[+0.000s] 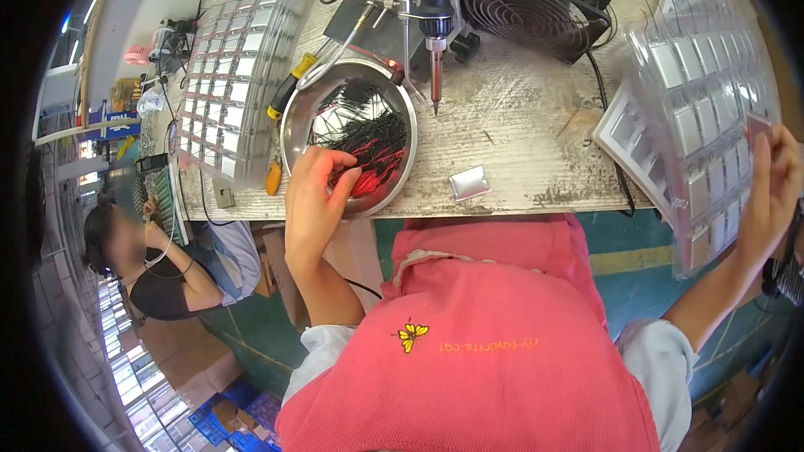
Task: Assembling small electronic components by attaching wires using a stationary soldering iron.
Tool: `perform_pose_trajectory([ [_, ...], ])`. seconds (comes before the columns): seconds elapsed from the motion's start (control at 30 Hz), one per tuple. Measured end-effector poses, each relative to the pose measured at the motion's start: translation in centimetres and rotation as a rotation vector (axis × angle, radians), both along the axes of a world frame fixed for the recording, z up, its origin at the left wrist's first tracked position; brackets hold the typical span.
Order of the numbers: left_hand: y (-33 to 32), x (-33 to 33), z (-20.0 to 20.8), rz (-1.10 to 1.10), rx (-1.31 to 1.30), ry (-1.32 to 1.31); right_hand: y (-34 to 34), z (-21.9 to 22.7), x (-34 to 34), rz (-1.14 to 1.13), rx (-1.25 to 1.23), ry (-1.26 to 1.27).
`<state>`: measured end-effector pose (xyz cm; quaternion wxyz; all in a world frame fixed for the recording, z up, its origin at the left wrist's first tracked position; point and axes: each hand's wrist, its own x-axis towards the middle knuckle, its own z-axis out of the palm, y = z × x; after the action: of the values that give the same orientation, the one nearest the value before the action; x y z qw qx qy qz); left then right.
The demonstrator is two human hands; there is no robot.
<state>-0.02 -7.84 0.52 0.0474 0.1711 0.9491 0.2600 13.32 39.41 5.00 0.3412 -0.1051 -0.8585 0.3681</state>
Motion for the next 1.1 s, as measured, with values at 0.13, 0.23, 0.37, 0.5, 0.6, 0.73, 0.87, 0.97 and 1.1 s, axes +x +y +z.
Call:
perform_pose_trajectory([
  [0.13,0.2,0.3,0.0,0.01,-0.039,0.023,-7.3,0.6,0.9,0.031,-0.274,0.054],
  [0.23,0.3,0.6,-0.3,0.015,-0.064,0.066,-13.9,-0.7,-1.1,0.343,-0.433,0.168],
  [0.37,0.1,0.2,-0.7,-0.067,-0.086,0.113,-16.6,-3.5,-2.5,0.396,-0.395,0.001],
  [0.5,0.0,0.1,-1.1,-0.053,-0.013,0.122,-18.4,-5.2,-3.7,0.525,-0.534,-0.156],
  [0.6,0.1,0.2,-1.0,0.045,0.028,0.078,-18.6,-6.3,-4.6,0.53,-0.448,-0.18],
  [0.73,0.2,0.3,-1.6,0.214,0.252,-0.018,-19.0,-6.5,-5.4,0.608,-0.406,-0.125],
  [0.87,0.2,0.2,-1.4,0.302,0.541,-0.238,-19.3,-6.9,-5.5,0.587,-0.442,-0.189],
  [0.97,-0.2,0.1,-1.7,0.274,0.533,-0.262,-19.1,-7.3,-5.6,0.601,-0.386,-0.19],
  [1.1,0.2,0.3,-1.6,0.237,0.573,-0.21,-19.1,-7.3,-5.8,0.61,-0.375,-0.187],
])
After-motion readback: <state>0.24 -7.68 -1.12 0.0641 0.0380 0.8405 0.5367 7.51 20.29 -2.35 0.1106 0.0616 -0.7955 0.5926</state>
